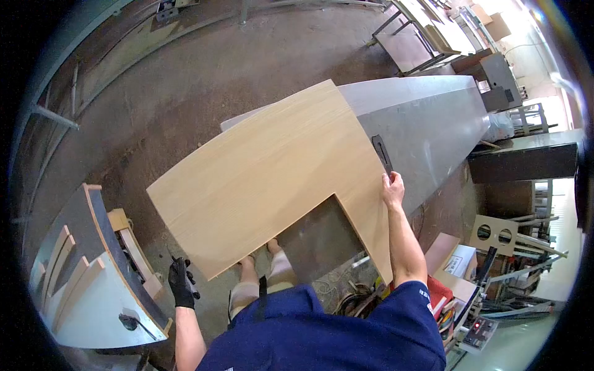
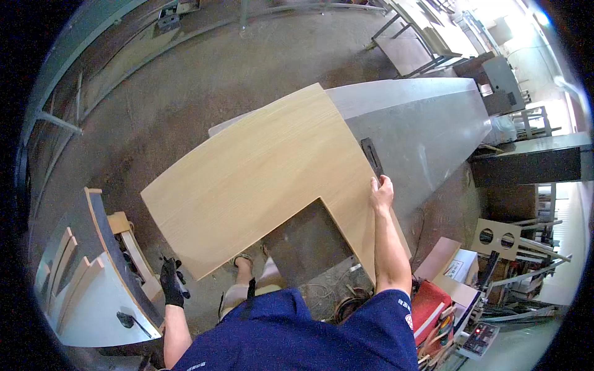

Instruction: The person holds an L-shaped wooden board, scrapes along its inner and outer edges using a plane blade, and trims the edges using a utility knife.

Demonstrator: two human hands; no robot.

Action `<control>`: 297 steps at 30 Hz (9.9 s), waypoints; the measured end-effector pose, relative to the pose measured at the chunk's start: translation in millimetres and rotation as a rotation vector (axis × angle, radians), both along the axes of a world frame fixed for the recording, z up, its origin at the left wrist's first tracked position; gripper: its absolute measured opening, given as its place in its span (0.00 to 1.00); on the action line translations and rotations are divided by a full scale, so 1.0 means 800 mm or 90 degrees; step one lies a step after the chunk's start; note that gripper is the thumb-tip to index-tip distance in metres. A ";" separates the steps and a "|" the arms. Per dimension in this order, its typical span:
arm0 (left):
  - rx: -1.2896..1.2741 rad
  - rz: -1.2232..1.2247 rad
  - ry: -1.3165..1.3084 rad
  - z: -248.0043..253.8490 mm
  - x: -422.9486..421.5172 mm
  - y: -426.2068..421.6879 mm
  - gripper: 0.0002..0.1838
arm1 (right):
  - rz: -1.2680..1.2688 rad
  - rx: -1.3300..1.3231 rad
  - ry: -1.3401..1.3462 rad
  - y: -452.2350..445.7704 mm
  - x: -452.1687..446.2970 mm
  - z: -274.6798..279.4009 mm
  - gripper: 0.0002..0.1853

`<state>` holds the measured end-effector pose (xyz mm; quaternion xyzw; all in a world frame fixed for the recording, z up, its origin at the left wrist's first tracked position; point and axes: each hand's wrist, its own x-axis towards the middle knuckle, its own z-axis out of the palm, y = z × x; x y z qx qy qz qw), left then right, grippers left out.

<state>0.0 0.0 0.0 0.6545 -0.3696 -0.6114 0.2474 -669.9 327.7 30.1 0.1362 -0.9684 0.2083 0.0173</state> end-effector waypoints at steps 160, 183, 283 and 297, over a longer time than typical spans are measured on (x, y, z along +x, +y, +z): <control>0.047 0.353 0.022 0.009 -0.171 0.231 0.10 | 0.950 0.021 0.027 -0.575 0.307 -0.006 0.27; 0.112 0.526 0.166 0.005 -0.165 0.195 0.09 | 0.972 0.044 0.229 -0.553 0.218 -0.028 0.26; 0.133 0.503 0.139 0.040 -0.362 0.164 0.19 | 0.913 -0.012 0.085 -0.542 0.224 -0.009 0.24; -0.028 0.470 0.059 0.074 -0.234 0.081 0.36 | 0.480 0.105 0.043 -0.083 0.079 0.008 0.39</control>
